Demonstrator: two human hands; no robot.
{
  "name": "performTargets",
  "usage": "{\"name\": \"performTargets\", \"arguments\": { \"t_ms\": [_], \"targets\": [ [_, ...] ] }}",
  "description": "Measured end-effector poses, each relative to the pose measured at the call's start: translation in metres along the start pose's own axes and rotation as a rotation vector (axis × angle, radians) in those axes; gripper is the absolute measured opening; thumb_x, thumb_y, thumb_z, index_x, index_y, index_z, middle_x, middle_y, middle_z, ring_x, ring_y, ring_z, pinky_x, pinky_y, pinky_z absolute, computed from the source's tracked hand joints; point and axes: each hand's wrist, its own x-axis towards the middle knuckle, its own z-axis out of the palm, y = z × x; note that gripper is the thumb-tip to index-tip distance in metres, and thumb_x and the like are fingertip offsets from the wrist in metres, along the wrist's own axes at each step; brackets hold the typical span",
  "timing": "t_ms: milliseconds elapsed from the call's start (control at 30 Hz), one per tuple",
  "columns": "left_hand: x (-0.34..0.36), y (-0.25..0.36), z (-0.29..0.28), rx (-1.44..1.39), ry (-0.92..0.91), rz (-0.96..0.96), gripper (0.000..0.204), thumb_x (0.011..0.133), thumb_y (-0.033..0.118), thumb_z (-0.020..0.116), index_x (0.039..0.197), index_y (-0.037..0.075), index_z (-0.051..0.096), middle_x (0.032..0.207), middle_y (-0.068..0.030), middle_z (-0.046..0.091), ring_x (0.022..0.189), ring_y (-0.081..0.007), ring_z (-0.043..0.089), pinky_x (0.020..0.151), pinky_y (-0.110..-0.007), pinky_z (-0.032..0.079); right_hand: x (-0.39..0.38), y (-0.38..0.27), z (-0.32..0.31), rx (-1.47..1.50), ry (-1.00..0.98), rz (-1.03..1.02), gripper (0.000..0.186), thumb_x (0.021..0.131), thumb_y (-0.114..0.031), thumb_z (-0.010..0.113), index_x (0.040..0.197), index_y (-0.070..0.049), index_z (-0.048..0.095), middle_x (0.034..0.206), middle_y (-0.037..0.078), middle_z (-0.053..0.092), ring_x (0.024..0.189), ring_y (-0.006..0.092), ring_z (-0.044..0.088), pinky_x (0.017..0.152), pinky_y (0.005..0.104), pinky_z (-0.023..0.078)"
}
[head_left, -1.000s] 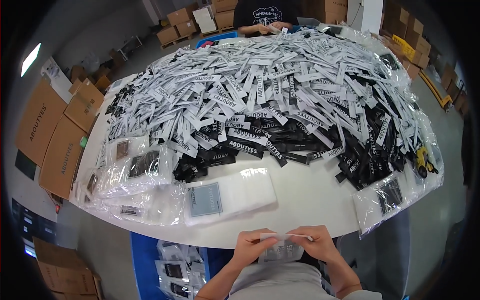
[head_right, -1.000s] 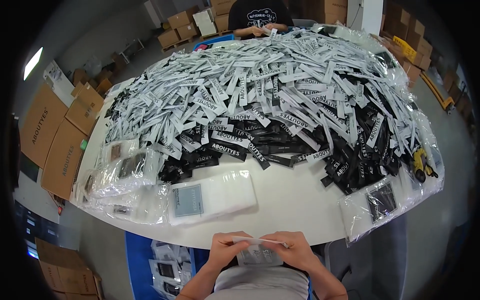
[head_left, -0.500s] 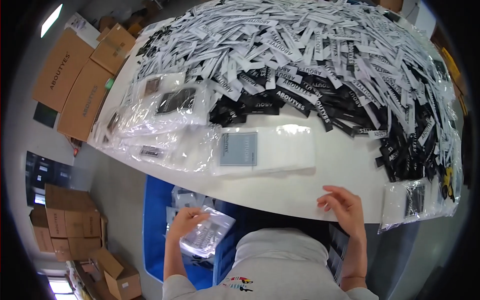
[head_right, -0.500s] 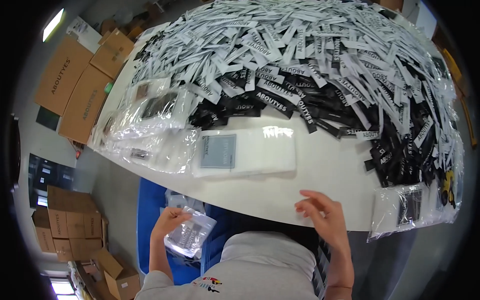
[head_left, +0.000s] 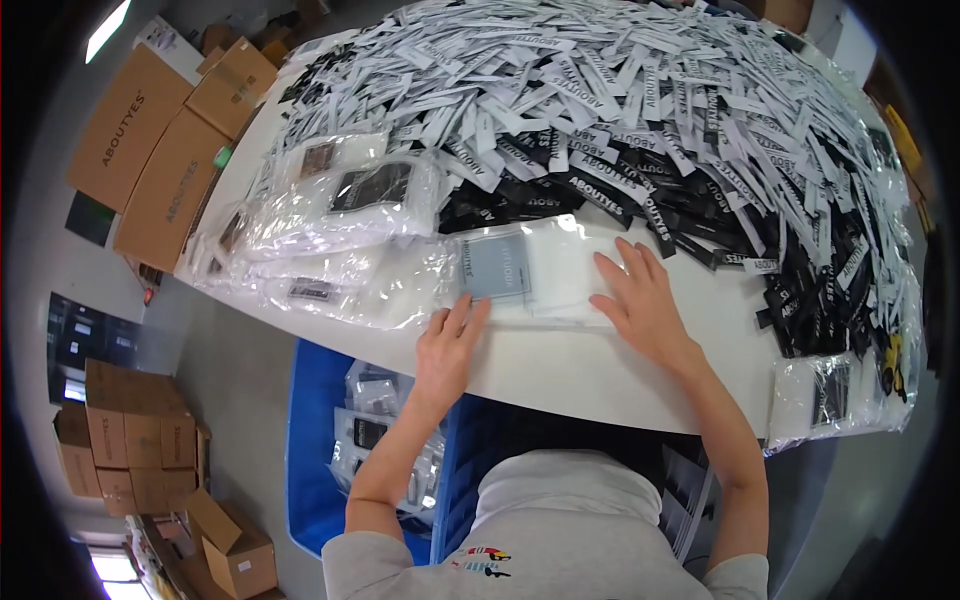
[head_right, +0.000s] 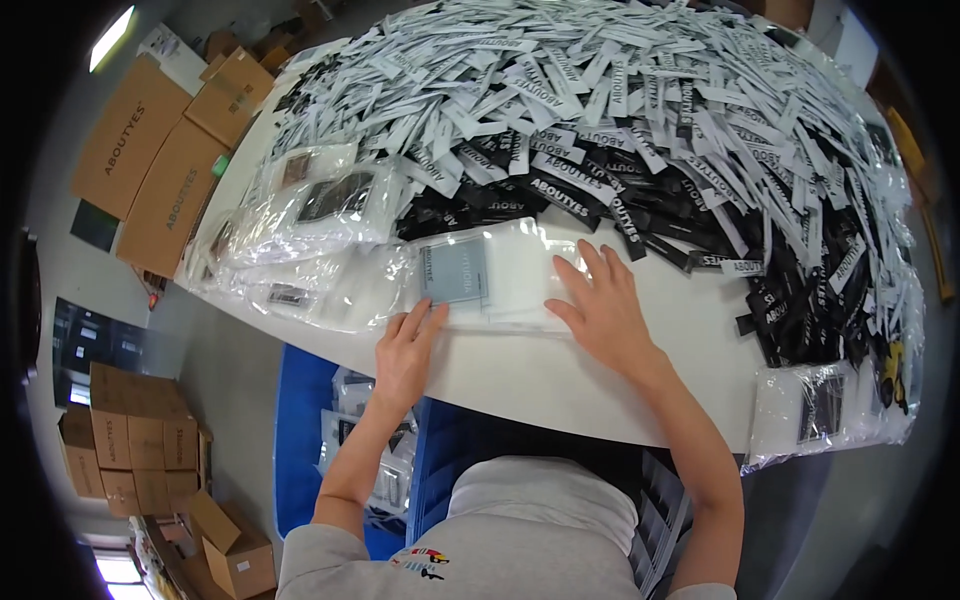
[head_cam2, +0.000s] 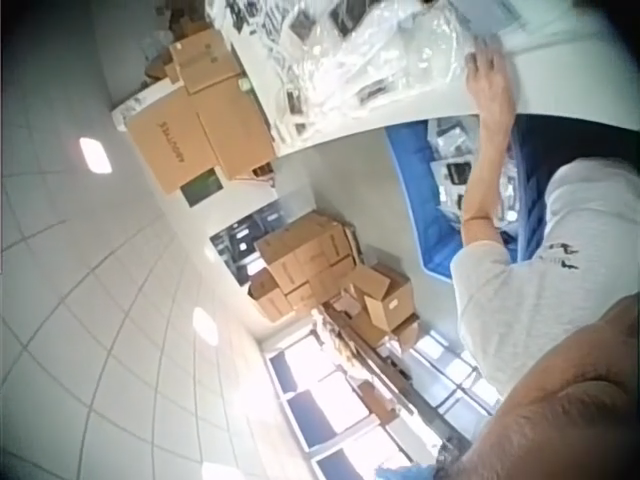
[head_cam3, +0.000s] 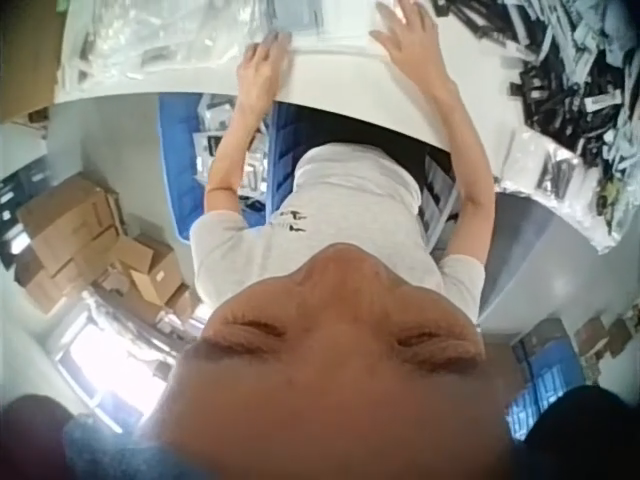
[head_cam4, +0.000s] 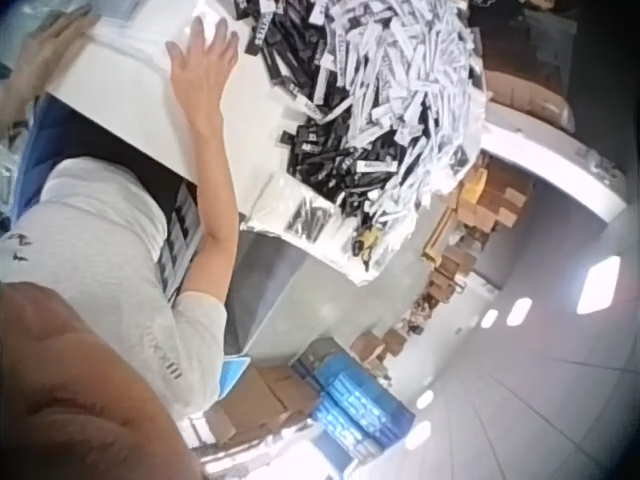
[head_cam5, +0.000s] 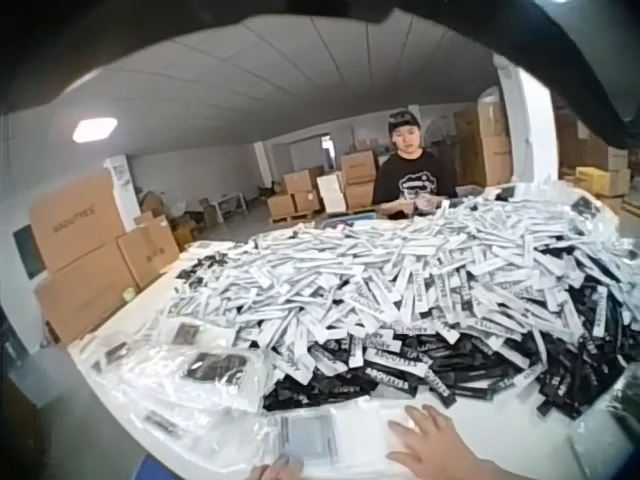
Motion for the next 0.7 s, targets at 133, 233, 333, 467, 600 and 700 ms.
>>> {"name": "performTargets", "arguments": {
  "t_ms": [133,233,333,467,600,700],
  "targets": [
    [0.002,0.004,-0.001,0.031,0.022,0.006,0.053,0.063,-0.007,0.057,0.113,0.007,0.062,0.114,-0.0149,0.059,0.087,-0.0323,0.059,0.072,-0.036,0.052,-0.001,0.0,-0.001,0.012,0.024,0.03,0.051,0.083,-0.026,0.064,0.129,-0.009,0.047,0.139,0.022,0.033,0.128,0.0454,0.028,0.105,0.0491,0.028],
    [-0.005,0.01,0.004,0.01,0.053,0.013,0.049,0.063,-0.006,0.058,0.109,0.007,0.064,0.114,-0.014,0.06,0.09,-0.0332,0.058,0.074,-0.037,0.052,-0.017,-0.005,-0.005,0.078,0.055,0.024,0.056,0.081,-0.028,0.066,0.129,-0.006,0.046,0.14,0.024,0.03,0.129,0.0468,0.027,0.105,0.0508,0.027],
    [0.006,0.025,0.011,0.0,0.089,0.031,0.041,0.066,-0.004,0.061,0.105,0.008,0.066,0.116,-0.0123,0.059,0.1,-0.0351,0.055,0.083,-0.04,0.049,-0.025,-0.007,-0.008,0.01,-0.03,-0.001,0.066,0.076,-0.031,0.071,0.128,-0.002,0.046,0.14,0.025,0.028,0.129,0.0481,0.025,0.106,0.0503,0.027],
    [0.02,0.024,0.02,-0.054,0.073,0.031,0.029,0.073,0.002,0.065,0.102,0.01,0.066,0.119,-0.0099,0.058,0.116,-0.0367,0.047,0.094,-0.043,0.042,-0.02,-0.01,-0.014,-0.026,-0.055,-0.006,0.072,0.069,-0.036,0.076,0.124,0.002,0.05,0.14,0.025,0.029,0.128,0.0499,0.025,0.107,0.0475,0.028],
    [0.03,0.01,0.029,-0.083,0.077,0.117,0.035,0.071,0.002,0.057,0.105,0.008,0.064,0.122,-0.0128,0.054,0.116,-0.0403,0.044,0.095,-0.049,0.038,-0.013,-0.005,0.0,-0.128,-0.018,0.079,0.074,0.066,-0.036,0.078,0.123,0.002,0.051,0.14,0.024,0.03,0.129,0.049,0.025,0.107,0.0474,0.028],
    [0.037,0.014,0.026,0.053,0.122,0.139,0.025,0.074,0.005,0.067,0.098,0.009,0.066,0.118,-0.0093,0.059,0.116,-0.035,0.049,0.094,-0.046,0.039,-0.009,-0.001,-0.002,-0.106,-0.044,0.069,0.075,0.066,-0.035,0.078,0.125,0.001,0.049,0.14,0.024,0.031,0.131,0.0458,0.025,0.107,0.0453,0.029]
  ]
}}
